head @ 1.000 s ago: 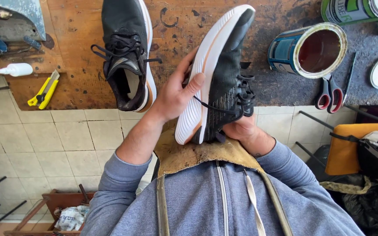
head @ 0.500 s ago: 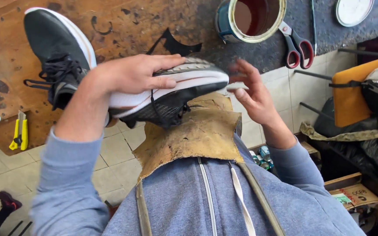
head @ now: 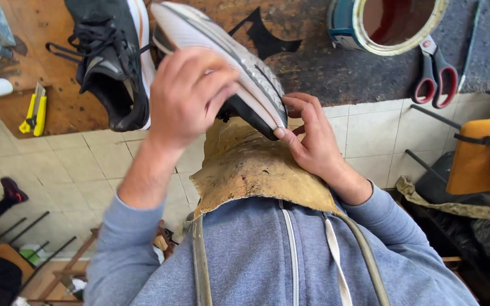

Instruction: Applying black dye to the white midsole of a sneaker using a brush and wiping it.

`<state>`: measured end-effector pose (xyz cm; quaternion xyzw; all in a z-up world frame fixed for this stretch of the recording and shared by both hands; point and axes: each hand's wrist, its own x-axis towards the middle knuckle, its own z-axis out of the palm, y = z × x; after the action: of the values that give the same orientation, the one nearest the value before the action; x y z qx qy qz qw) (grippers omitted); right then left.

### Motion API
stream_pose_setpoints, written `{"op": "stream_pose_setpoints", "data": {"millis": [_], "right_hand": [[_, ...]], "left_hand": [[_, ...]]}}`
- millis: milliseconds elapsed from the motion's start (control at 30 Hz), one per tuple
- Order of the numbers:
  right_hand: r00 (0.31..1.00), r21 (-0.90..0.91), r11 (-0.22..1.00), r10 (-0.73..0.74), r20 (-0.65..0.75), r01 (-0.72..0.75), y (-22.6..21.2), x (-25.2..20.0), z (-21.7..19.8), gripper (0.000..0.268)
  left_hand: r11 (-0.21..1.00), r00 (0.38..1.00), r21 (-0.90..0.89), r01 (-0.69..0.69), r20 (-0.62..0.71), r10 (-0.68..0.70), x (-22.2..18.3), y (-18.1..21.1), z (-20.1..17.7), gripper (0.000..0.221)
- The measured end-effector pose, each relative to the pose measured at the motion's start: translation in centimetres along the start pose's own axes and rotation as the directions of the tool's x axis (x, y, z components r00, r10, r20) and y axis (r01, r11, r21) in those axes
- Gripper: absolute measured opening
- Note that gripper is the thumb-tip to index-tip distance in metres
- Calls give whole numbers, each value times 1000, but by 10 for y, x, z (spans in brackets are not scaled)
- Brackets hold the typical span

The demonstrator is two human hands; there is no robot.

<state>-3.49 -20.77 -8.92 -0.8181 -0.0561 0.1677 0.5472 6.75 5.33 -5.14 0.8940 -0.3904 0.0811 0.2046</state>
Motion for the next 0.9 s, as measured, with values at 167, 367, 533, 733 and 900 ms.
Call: {"op": "stream_pose_setpoints", "data": {"millis": [167, 367, 533, 733, 900], "right_hand": [[991, -125, 984, -118, 63, 125, -1, 8, 0, 57], [990, -107, 987, -115, 85, 124, 0, 10, -3, 54], [988, -72, 990, -115, 102, 122, 5, 8, -2, 58], [987, -67, 989, -124, 105, 132, 4, 7, -1, 57], [991, -44, 995, -89, 102, 94, 5, 5, 2, 58]], "left_hand": [[996, 986, -6, 93, -140, -93, -45, 22, 9, 26], [996, 991, 50, 73, -119, -67, -48, 19, 22, 20], [999, 998, 22, 33, 44, -34, -45, 2, 22, 44], [991, 966, 126, -54, 260, 19, -23, -12, 6, 47], [994, 965, 55, -90, 250, 74, -19, -13, 0, 33]]}}
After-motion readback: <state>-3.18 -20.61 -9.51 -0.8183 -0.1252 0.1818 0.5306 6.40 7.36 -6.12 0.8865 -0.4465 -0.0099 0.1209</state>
